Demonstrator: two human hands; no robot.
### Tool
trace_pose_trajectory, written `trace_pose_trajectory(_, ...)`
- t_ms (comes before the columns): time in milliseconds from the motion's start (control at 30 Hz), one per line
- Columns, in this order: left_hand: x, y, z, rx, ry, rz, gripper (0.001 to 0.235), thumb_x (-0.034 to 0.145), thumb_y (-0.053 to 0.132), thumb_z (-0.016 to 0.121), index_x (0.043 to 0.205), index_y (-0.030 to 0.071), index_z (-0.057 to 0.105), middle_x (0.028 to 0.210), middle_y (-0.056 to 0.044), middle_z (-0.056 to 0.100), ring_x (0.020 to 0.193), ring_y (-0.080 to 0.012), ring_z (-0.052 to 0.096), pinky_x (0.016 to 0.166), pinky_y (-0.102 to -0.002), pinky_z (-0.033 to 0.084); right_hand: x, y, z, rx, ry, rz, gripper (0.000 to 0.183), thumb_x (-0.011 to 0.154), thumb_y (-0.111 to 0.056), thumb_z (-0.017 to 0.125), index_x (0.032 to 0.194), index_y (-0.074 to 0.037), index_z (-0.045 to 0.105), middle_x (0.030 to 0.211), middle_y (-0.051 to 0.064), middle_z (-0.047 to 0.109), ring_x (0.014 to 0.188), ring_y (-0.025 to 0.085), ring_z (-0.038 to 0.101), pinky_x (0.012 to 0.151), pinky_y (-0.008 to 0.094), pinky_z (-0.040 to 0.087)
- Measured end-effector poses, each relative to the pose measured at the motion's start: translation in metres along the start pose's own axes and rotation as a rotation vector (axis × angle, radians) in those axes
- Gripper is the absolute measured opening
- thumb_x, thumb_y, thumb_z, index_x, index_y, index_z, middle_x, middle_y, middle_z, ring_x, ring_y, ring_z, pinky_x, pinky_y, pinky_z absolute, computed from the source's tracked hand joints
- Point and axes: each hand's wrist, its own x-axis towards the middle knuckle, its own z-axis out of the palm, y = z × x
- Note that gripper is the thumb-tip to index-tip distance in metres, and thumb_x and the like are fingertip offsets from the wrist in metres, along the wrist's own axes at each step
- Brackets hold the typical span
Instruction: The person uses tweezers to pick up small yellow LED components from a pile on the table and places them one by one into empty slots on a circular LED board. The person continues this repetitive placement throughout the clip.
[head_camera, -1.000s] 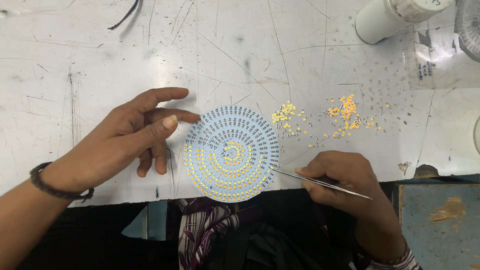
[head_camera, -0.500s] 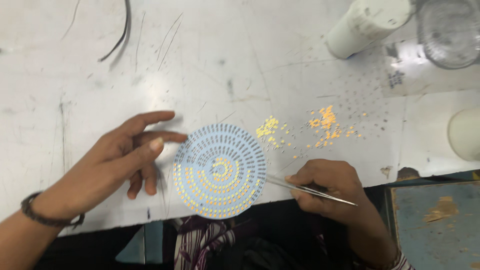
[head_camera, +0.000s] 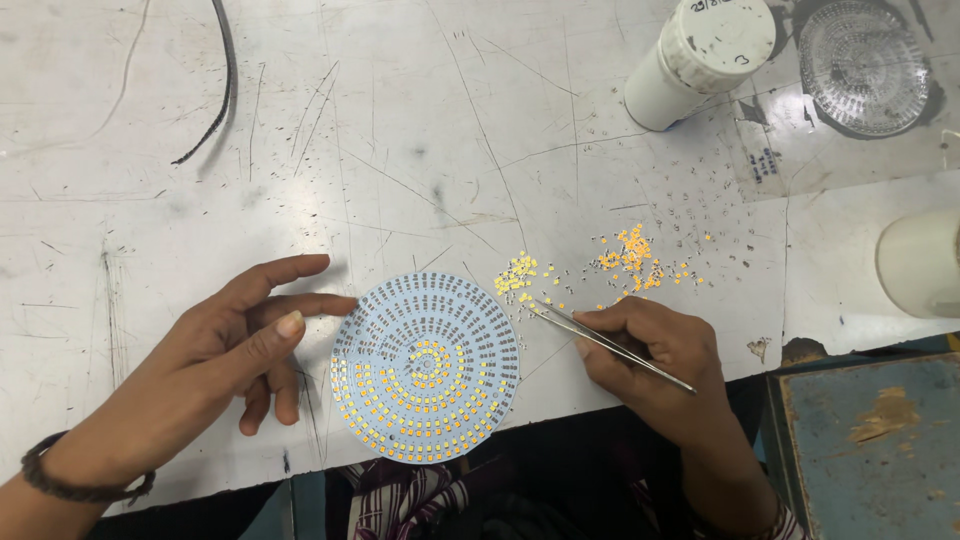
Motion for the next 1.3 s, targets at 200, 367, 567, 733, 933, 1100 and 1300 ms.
trace_pose_trajectory(200,0.001,0.000,0.000,0.019,0.007,-0.016,0.066,0.097,0.036,0.053,0.156,0.007,0.041,0.131,-0.016,0.069,0.047,-0.0151,0.071,0.032,-0.026,0.052,0.001,-0.001,-0.001,0.066,0.014,0.019,0.021,0.082,-0.013,0.077,0.099,0.000,0.077,0.066,0.002,0.069,0.054,0.003,0.055,0.047,0.021,0.040)
trace_pose_trajectory(367,0.000,0.003,0.001,0.017,0.004,-0.005,0.066,0.097,0.035,0.054,0.155,0.006,0.040,0.132,-0.017,0.068,0.048,-0.0152,0.070,0.032,-0.026,0.051,-0.001,0.000,-0.001,0.001,0.010,0.023,0.023,0.080,-0.012,0.078,0.100,-0.001,0.078,0.064,0.002,0.066,0.052,0.004,0.053,0.047,0.022,0.039)
trace_pose_trajectory(567,-0.001,0.005,0.001,0.017,-0.003,0.025,0.066,0.096,0.035,0.054,0.154,0.005,0.040,0.131,-0.017,0.068,0.048,-0.0148,0.070,0.032,-0.026,0.051,0.001,0.004,-0.009,0.126,-0.166,-0.064,0.022,0.080,-0.010,0.075,0.100,0.000,0.076,0.070,0.003,0.069,0.056,0.006,0.058,0.050,0.023,0.044)
trace_pose_trajectory(733,-0.003,0.008,0.002,-0.011,-0.033,0.053,0.068,0.095,0.039,0.056,0.152,0.005,0.040,0.130,-0.017,0.068,0.049,-0.0128,0.068,0.033,-0.024,0.051,0.020,0.017,-0.018,0.174,-0.525,-0.228,0.019,0.079,-0.014,0.077,0.094,-0.002,0.076,0.073,0.003,0.073,0.059,0.010,0.067,0.052,0.026,0.049)
trace_pose_trajectory(933,-0.001,0.010,0.005,0.034,0.002,0.029,0.070,0.091,0.044,0.055,0.149,0.007,0.042,0.125,-0.015,0.070,0.044,-0.0127,0.068,0.030,-0.024,0.050,0.026,0.017,-0.017,0.117,-0.553,-0.330,0.017,0.078,-0.017,0.077,0.090,-0.004,0.076,0.071,0.003,0.070,0.058,0.013,0.068,0.052,0.027,0.049)
trace_pose_trajectory(1100,-0.001,0.009,0.003,0.005,-0.039,0.076,0.071,0.094,0.045,0.055,0.151,0.005,0.040,0.128,-0.017,0.073,0.046,-0.0117,0.069,0.031,-0.022,0.051,0.013,0.014,-0.012,0.097,-0.473,-0.344,0.016,0.077,-0.016,0.077,0.089,-0.005,0.076,0.068,0.002,0.069,0.055,0.013,0.066,0.049,0.028,0.047)
trace_pose_trajectory(1300,-0.001,0.009,0.003,0.043,-0.016,0.071,0.072,0.092,0.046,0.054,0.150,0.005,0.041,0.126,-0.016,0.069,0.044,-0.0123,0.069,0.030,-0.022,0.051,0.015,0.010,-0.008,0.056,-0.440,-0.442,0.016,0.076,-0.015,0.078,0.088,-0.005,0.075,0.068,0.003,0.067,0.056,0.015,0.064,0.050,0.029,0.046)
